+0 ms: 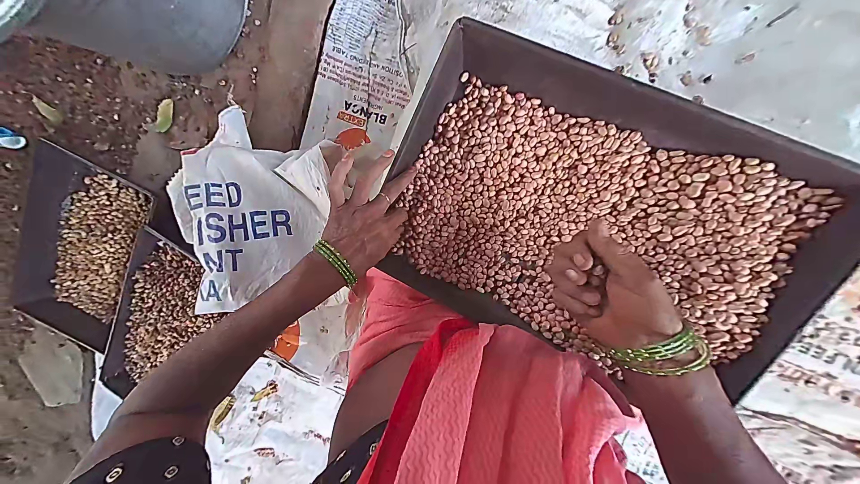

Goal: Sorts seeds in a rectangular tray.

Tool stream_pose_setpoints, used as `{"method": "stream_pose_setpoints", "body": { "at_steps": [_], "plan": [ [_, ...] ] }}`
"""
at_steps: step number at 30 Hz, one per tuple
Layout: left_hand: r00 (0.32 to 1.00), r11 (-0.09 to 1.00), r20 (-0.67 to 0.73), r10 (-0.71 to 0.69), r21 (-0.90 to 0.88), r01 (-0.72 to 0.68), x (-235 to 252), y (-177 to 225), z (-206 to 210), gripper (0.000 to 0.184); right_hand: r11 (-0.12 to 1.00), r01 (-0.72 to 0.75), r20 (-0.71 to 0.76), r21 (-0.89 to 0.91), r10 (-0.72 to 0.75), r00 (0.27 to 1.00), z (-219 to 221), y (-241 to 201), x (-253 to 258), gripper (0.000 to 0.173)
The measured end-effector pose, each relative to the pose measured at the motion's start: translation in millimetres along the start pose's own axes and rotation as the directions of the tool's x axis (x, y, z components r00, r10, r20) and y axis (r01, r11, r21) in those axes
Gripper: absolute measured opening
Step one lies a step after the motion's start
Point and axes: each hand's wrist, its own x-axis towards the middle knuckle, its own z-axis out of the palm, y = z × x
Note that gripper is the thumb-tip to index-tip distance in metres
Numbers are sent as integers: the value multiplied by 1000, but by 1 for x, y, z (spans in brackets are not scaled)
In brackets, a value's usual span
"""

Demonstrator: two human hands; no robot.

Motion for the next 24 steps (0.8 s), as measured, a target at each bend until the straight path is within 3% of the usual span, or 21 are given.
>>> {"method": "stream_pose_setpoints", "body": {
  "at_steps": [7, 12, 14, 16, 18, 19, 21, 24],
  "plan": [
    [1000, 992, 21, -6, -126, 8, 10, -3, -8, 24, 995, -41, -68, -95, 34, 997, 6, 1, -5, 50],
    [982, 930, -182, 54, -348, -116, 37, 37, -53, 29, 978, -102, 11, -180, 106, 994, 31, 8, 12, 60],
    [981, 906, -158, 115, -387, -169, 41, 47, -57, 37, 986, -105, 77, -132, 116, 990, 34, 9, 13, 62],
    [973, 869, -56, 222, -442, -223, 39, 48, -43, 31, 995, -51, 74, -87, 57, 996, 28, 8, 10, 56],
    [898, 799, 58, 436, -483, -357, 36, 46, -17, 25, 975, 53, 74, -215, -38, 997, 18, 9, 6, 51],
    [835, 766, 107, 540, -472, -436, 36, 45, -5, 25, 919, 122, 94, -374, -93, 991, 12, 12, 3, 46],
    [735, 717, 148, 661, -414, -561, 46, 42, 8, 28, 626, 261, 211, -735, -155, 965, 1, 15, -2, 37],
    [672, 685, 174, 720, -336, -647, 72, 36, 12, 27, 123, 481, 463, -868, -149, 874, -5, 25, -4, 27]
  ]
}}
